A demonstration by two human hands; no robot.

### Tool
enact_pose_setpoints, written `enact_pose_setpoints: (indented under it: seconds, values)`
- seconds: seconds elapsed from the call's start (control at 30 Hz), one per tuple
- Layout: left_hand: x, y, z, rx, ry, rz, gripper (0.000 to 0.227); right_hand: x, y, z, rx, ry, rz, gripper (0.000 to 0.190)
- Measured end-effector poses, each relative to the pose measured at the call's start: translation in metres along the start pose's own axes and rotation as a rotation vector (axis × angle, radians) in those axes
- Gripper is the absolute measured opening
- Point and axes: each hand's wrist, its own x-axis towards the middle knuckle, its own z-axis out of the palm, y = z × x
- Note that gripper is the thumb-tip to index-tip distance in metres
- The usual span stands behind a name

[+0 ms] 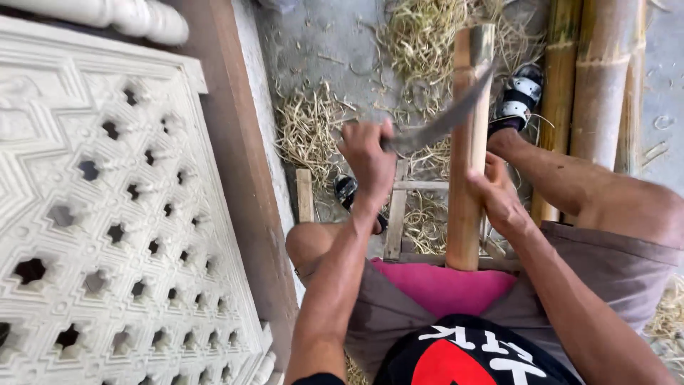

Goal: Shaving and smoothing a bamboo pole using a curved blade.

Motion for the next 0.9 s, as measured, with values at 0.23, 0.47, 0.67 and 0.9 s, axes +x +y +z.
enact_pose_setpoints:
  seconds: [0.23, 0.47, 0.67, 0.9]
  values:
    - [-0.108, 0.045, -0.038, 0.07, -0.356, 0.166, 0.029, -0.047, 0.068, -0.024, 0.341, 0.43, -0.122, 0.052]
    - [-0.111, 0.031, -0.014, 0.079, -0.381, 0.214, 0.027, -0.037, 0.031, -0.008, 0.062, 0.584, -0.122, 0.048]
    - [-0.055, 0.025, 0.024, 0.139, -0.254, 0.247, 0.026, 0.047, 0.02, -0.032, 0.026, 0.609, -0.27, 0.047]
    - [0.013, 0.013, 0.071, 0.154, -0.227, 0.263, 0.023, 0.105, -0.048, -0.045, 0.108, 0.517, -0.28, 0.043]
